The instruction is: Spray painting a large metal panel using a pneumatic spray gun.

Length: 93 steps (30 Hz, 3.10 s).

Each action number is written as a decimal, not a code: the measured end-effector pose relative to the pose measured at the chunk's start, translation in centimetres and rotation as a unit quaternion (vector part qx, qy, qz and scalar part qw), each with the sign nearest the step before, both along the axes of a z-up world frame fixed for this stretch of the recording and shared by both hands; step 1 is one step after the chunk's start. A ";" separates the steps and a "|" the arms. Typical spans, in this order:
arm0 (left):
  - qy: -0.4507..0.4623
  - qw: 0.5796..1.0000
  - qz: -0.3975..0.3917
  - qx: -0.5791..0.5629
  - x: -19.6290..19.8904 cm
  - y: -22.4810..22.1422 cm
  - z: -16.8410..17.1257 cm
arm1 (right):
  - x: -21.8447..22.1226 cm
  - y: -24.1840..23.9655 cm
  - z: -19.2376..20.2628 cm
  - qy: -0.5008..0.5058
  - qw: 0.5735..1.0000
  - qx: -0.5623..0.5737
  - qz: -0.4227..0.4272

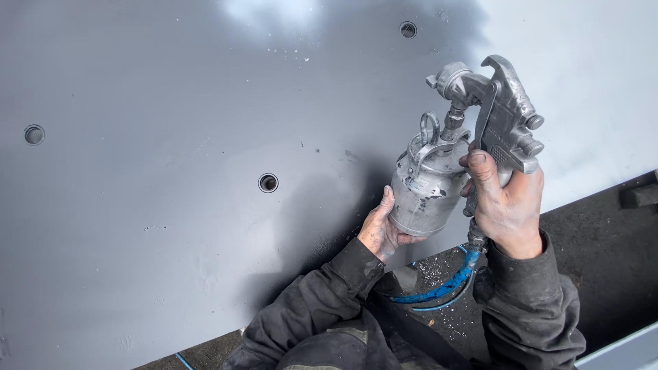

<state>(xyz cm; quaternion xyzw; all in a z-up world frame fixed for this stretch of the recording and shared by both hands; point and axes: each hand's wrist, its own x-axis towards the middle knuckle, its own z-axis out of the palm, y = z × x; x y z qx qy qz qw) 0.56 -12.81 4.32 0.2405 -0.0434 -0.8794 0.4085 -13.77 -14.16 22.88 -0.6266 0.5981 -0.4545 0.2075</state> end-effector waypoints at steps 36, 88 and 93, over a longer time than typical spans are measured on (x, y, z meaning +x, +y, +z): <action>-0.035 0.997 -0.030 -0.059 -11.4 -10.7 1.8 | -11.6 -11.0 1.4 0.054 0.997 -0.051 -0.022; -0.008 0.993 0.089 0.072 8.4 4.3 0.5 | 9.9 -0.6 1.5 -0.038 0.993 0.046 0.105; -0.030 0.996 0.047 0.063 5.4 1.3 0.6 | 5.7 -1.3 0.2 -0.023 0.998 0.040 0.041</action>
